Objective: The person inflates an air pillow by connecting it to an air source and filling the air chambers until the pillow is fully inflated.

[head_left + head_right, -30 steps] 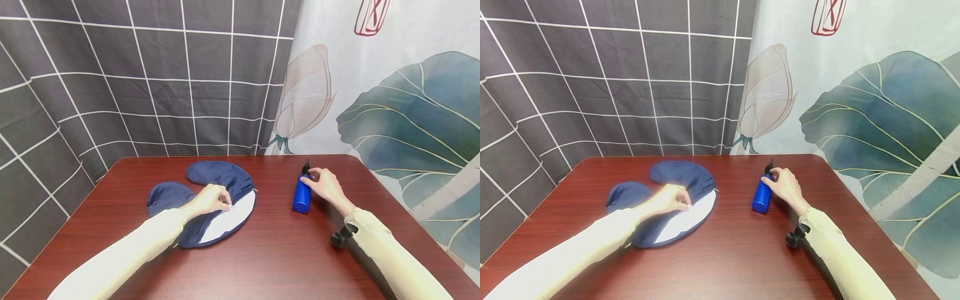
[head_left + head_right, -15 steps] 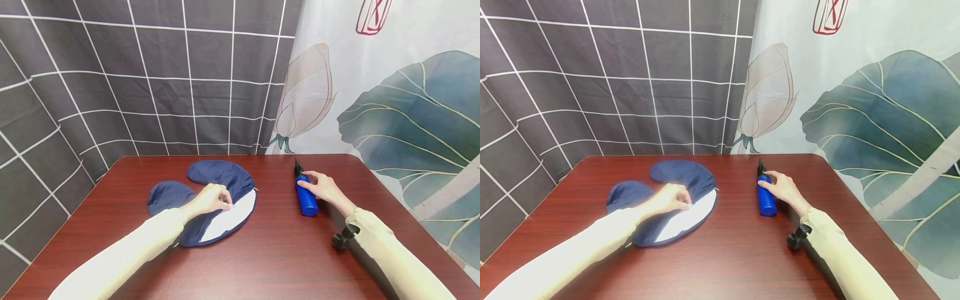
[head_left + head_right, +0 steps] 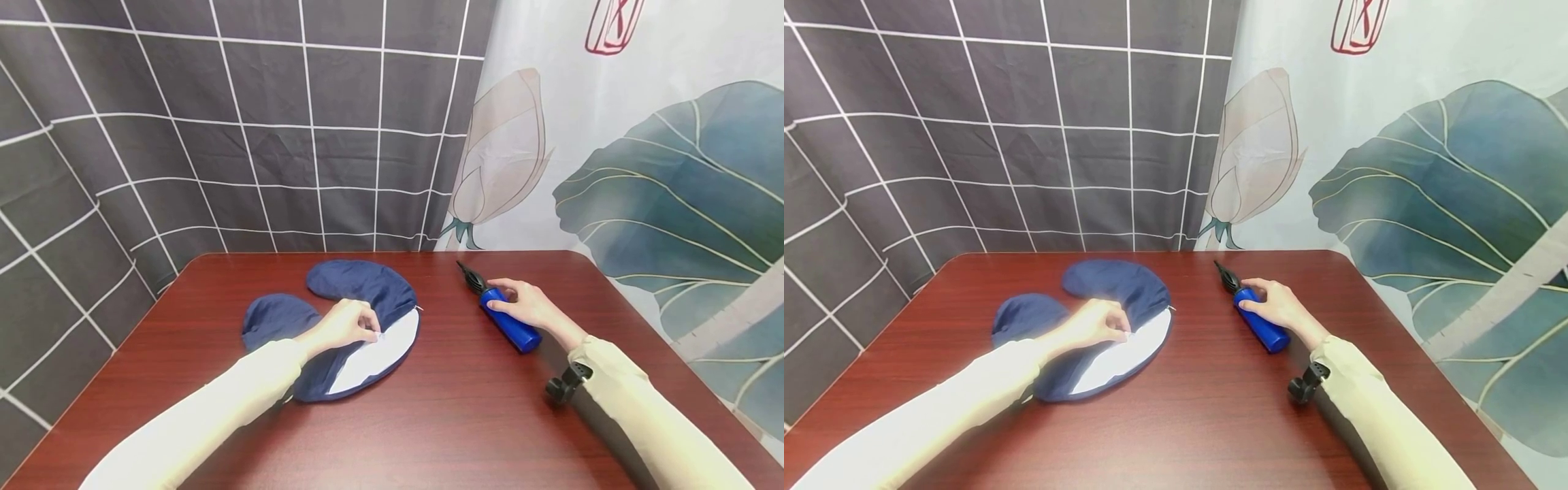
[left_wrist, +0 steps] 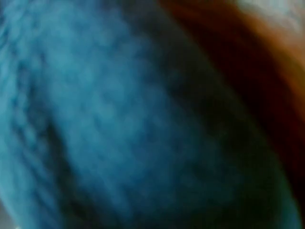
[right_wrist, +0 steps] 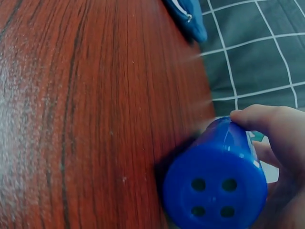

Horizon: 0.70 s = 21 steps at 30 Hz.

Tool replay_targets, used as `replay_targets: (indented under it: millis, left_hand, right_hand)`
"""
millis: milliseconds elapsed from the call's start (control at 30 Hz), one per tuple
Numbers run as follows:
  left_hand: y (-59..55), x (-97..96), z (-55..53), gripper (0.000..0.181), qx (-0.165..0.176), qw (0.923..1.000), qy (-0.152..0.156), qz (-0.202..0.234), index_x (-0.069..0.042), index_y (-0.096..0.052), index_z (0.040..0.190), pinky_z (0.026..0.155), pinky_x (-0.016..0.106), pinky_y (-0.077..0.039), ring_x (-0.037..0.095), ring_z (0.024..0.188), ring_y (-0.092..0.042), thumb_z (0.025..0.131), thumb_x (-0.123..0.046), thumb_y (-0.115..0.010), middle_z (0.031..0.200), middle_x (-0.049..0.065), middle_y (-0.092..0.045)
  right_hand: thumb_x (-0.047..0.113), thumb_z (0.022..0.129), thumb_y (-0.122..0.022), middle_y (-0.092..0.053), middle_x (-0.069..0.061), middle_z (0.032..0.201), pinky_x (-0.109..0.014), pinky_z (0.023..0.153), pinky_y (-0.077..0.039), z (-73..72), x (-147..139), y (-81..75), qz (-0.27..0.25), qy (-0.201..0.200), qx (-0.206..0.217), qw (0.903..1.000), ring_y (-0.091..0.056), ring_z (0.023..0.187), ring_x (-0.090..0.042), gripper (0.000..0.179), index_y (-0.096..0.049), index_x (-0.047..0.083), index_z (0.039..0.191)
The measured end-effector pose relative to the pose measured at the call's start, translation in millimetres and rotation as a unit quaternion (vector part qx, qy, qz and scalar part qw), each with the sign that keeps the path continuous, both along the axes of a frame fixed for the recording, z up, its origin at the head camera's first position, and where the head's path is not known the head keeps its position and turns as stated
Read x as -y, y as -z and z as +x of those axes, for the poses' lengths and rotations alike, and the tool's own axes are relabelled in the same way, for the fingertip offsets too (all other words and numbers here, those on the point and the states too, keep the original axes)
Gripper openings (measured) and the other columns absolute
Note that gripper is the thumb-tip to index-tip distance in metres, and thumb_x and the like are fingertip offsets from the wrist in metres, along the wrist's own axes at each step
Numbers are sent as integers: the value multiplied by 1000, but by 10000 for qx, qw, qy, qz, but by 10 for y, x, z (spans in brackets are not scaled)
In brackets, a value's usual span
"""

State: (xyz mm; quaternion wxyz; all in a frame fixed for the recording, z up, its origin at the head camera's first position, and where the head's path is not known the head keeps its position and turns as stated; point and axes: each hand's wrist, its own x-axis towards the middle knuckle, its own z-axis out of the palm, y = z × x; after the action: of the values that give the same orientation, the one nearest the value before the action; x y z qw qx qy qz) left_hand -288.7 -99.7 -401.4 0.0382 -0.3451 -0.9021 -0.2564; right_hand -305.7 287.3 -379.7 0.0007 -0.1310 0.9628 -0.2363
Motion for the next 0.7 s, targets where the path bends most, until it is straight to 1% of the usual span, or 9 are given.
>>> replay_targets:
  millis: [133,300,400,567,700]
  left_hand:
    - [3,1,1,9,35,10000,-28,11,-17,-77,78,59,15,-40,-2,63,-52,75,-19,-85,71,-5,-63]
    - [4,1,12,9,105,9999,-60,47,-17,-77,78,59,15,-40,-2,63,-51,75,-19,-85,72,-5,-62]
    - [4,-3,19,9,124,9999,-94,48,-17,-77,78,58,15,-40,-2,62,-51,75,-19,-85,71,-5,-62]
    - [-2,-9,23,9,126,9998,-169,16,-18,-76,77,58,16,-39,-2,63,-50,74,-19,-85,71,-6,-61]
    - [-7,-12,23,10,116,9997,-197,9,-18,-76,77,59,16,-39,-2,63,-51,74,-19,-85,71,-6,-61]
  right_hand:
    - [27,92,-67,-60,-31,128,-60,92,-50,6,-14,-19,55,-203,-182,9996,-60,114,-45,54,-53,6,139]
    - [22,90,-67,-62,-30,125,-61,93,-49,11,-13,-24,120,-402,-419,9982,-62,111,-46,50,-56,6,136]
    - [26,90,-68,-61,-31,126,-61,94,-48,8,-7,-7,207,-413,-407,9981,-61,113,-46,53,-55,5,137]
    - [38,90,-69,-62,-29,126,-58,94,-50,5,-6,30,386,-344,-227,9984,-61,111,-43,62,-52,3,138]
    - [37,89,-69,-63,-29,124,-56,90,-52,3,1,36,397,-334,-183,9985,-62,107,-41,62,-52,3,137]
